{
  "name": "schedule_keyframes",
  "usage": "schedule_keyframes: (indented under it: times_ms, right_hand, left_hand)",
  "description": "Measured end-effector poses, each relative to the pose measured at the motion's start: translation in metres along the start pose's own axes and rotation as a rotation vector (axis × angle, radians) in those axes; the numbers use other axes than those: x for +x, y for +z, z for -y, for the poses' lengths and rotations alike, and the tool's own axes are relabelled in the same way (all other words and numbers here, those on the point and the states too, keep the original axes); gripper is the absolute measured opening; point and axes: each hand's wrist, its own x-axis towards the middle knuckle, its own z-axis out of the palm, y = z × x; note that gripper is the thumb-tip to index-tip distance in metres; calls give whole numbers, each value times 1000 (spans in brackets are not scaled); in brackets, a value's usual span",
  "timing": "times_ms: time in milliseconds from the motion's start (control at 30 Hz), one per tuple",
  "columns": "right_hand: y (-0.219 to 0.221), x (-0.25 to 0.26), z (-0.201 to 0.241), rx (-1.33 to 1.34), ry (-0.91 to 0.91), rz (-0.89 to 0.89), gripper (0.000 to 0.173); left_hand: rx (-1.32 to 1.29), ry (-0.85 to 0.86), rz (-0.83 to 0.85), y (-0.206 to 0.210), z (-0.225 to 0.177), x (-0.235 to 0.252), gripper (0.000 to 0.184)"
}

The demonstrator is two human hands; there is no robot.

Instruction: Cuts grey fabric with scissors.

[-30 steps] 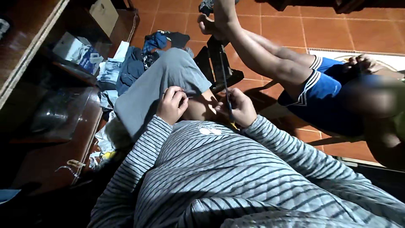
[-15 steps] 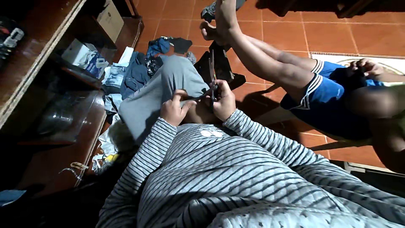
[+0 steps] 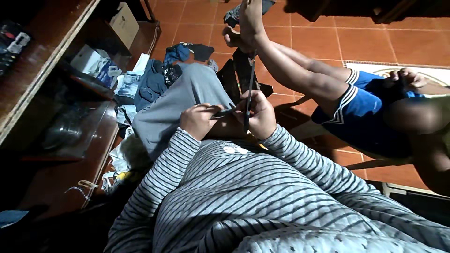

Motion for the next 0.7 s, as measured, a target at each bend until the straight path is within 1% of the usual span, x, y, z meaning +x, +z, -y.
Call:
schedule_keyframes:
  times_ms: [67,167,233,300,333,367,400,433,533,633,700]
  right_hand:
    - [0,-2,-1,-7,37,10,48]
    - [-4,-5,-4,16,100,80,48]
    - [-15,-11,-4,71,202,210,48]
    - [-31,-22,-3,188,330,388,49]
    - [-41,-28,-4,245,401,479,52]
    - [-52,-34,-6,271,451,557,60]
    - [-63,-40,-7,278,480,630,69]
    - [-74,-45,-7,279,504,703,72]
    - [-107,-55,-4,316,586,894,67]
    - [-121,-59,6,346,682,947,62]
    - [-119,-58,7,360,687,937,61]
  left_hand:
    - [-1,-19,2,1,-1,0,13]
    - [67,41,-63,5,0,-3,12]
    - [75,67,-76,7,2,-6,11]
    - [58,83,-89,9,4,-10,14]
    - [50,94,-106,10,6,-11,15]
    - [43,108,-121,11,7,-13,14]
    - [32,119,-133,14,9,-14,12]
    - [10,127,-142,16,10,-14,10]
    - [-37,134,-141,21,8,-16,9]
    - [-51,143,-142,23,6,-16,12]
    - [-31,155,-156,23,4,-16,11]
